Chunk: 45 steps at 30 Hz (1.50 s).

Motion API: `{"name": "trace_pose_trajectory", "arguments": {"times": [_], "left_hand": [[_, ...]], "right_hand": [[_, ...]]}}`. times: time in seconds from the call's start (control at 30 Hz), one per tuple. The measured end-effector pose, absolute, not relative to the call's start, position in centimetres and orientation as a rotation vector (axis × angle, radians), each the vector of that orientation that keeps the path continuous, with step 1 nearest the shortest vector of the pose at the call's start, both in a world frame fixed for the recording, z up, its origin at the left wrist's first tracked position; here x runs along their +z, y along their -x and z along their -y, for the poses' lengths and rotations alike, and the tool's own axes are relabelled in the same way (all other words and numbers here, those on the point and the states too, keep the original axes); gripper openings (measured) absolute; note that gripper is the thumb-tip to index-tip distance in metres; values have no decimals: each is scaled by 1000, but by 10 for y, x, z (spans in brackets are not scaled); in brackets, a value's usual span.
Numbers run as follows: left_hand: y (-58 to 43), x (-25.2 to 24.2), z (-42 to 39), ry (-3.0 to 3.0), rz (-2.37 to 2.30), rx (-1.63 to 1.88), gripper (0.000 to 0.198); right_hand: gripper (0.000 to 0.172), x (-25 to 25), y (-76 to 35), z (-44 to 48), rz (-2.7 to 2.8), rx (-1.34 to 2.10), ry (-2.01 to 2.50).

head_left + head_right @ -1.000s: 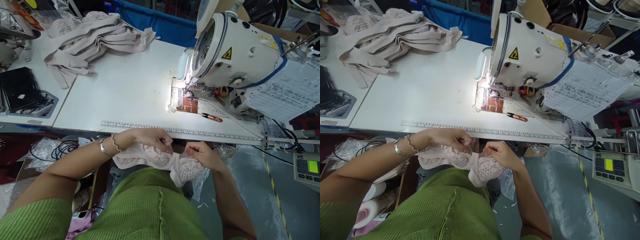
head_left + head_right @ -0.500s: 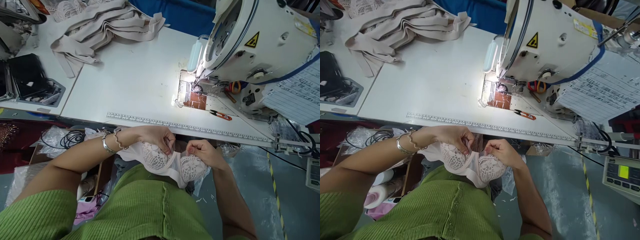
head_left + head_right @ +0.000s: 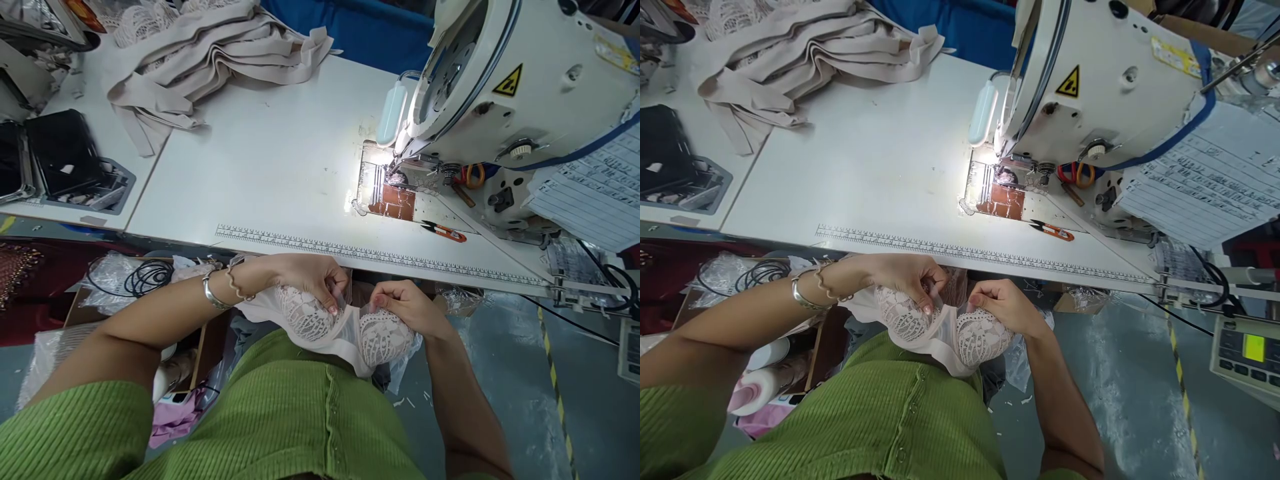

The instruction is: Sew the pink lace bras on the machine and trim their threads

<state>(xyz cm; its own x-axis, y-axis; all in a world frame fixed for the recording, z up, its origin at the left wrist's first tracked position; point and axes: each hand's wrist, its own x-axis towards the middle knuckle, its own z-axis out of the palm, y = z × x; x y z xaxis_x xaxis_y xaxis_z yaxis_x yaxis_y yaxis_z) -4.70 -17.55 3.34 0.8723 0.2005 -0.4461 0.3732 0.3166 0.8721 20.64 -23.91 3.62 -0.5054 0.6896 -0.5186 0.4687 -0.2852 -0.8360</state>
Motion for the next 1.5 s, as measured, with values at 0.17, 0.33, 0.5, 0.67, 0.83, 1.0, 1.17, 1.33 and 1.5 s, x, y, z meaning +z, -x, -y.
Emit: {"name": "trace_pose_trajectory", "arguments": {"times": [0.17,0.33,0.5,0.67,0.83,1.0,1.17,1.33,1.5], "left_hand": [[49,24,176,-1280,-507,-94,25],[49,20,178,-1290,-486,-63,19],[49,19,178,-1261,-453,-72,17],[48,11,178,-1267,-417,-76,13],[48,4,178,-1235,-410,-100,13],[48,7,178,-1231,-417,-124,11],[50,15,177,-1294,-431,-150,13],[50,18,175,-1347,-453,-161,13],[47,22,178,-1399,-479,-180,16]], "right_hand": [[56,38,-206,239,1722,1910,1444],[55,38,-207,240,1739,1880,1456],[54,38,-207,240,1761,1862,1478],[55,37,-208,240,1771,1862,1474],[54,34,-210,241,1778,1870,1473],[53,32,-211,241,1773,1873,1460],[53,31,-211,241,1773,1869,1467],[54,33,-210,241,1764,1881,1472],[54,37,-209,240,1748,1894,1458]]}}
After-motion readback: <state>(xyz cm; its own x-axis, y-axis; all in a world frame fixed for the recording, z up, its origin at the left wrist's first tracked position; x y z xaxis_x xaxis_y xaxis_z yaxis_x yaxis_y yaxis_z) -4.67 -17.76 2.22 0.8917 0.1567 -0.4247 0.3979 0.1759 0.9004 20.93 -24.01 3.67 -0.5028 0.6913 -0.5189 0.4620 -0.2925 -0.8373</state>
